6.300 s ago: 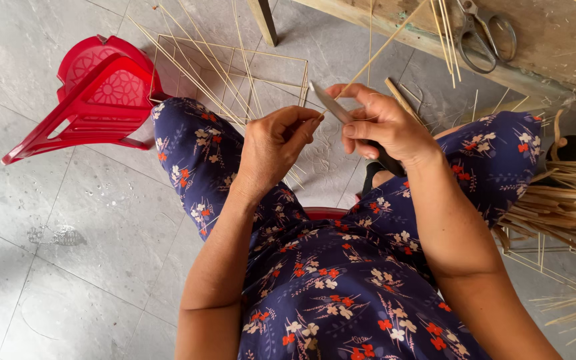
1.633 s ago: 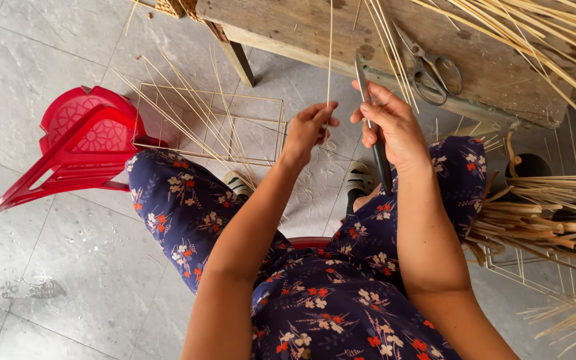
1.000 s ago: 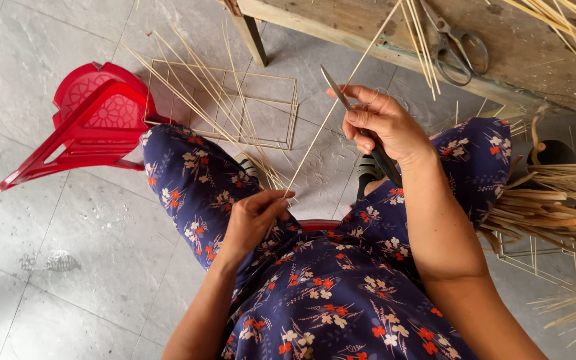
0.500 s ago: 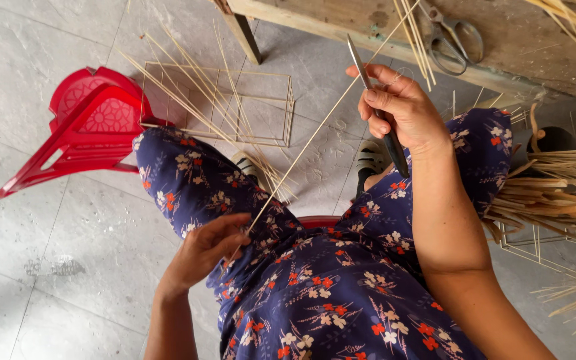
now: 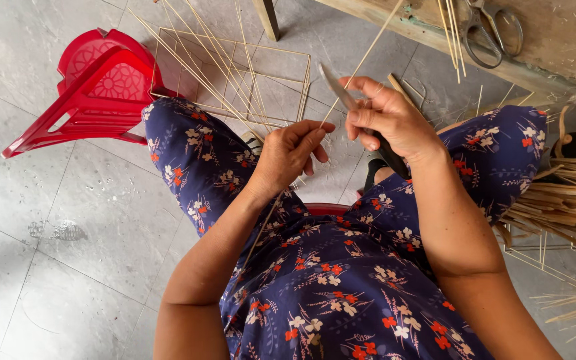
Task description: The person sits on a low stool and uses a knife to sharpen the ends of thin wooden sticks. They hold each stick with one hand and scrape the blade along the wood to create a point, then place the finished stick into a metal wire rack.
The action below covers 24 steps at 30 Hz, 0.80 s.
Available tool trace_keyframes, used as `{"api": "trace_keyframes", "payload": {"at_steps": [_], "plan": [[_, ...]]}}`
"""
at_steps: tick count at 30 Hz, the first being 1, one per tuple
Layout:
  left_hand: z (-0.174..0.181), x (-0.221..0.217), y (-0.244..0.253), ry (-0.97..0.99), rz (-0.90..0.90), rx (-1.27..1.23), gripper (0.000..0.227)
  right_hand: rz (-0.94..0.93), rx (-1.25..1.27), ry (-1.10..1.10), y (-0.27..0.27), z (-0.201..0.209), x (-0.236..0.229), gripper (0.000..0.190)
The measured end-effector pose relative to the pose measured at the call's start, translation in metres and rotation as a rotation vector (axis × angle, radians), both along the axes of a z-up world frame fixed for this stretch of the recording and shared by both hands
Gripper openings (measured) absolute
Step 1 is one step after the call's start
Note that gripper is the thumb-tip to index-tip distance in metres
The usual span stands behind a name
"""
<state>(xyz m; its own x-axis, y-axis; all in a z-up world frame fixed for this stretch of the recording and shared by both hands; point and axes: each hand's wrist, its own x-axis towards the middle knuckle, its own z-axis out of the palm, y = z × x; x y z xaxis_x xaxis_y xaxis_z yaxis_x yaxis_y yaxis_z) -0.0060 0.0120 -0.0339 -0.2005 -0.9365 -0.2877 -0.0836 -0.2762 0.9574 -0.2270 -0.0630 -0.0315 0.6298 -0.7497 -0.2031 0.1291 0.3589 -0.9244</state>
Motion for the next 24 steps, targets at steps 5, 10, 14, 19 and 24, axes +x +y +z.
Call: {"api": "trace_keyframes", "payload": {"at_steps": [5,10,14,19,24], "plan": [[-0.002,0.007,0.008,-0.039,0.005,-0.026,0.028,0.057,0.035,0.071,0.005,-0.005,0.003,0.041],[0.004,0.022,0.02,-0.063,-0.01,-0.012,0.028,0.066,0.0,0.012,0.002,-0.006,0.002,0.035],[0.007,0.033,0.034,-0.061,-0.021,-0.016,0.028,0.04,0.043,-0.043,0.002,-0.007,-0.001,0.033],[0.009,0.049,0.055,-0.082,-0.029,0.014,0.028,-0.045,0.053,-0.075,-0.006,-0.006,-0.01,0.031],[0.01,0.063,0.08,-0.096,-0.041,0.078,0.028,-0.082,-0.003,-0.066,-0.013,-0.005,-0.025,0.032]]}}
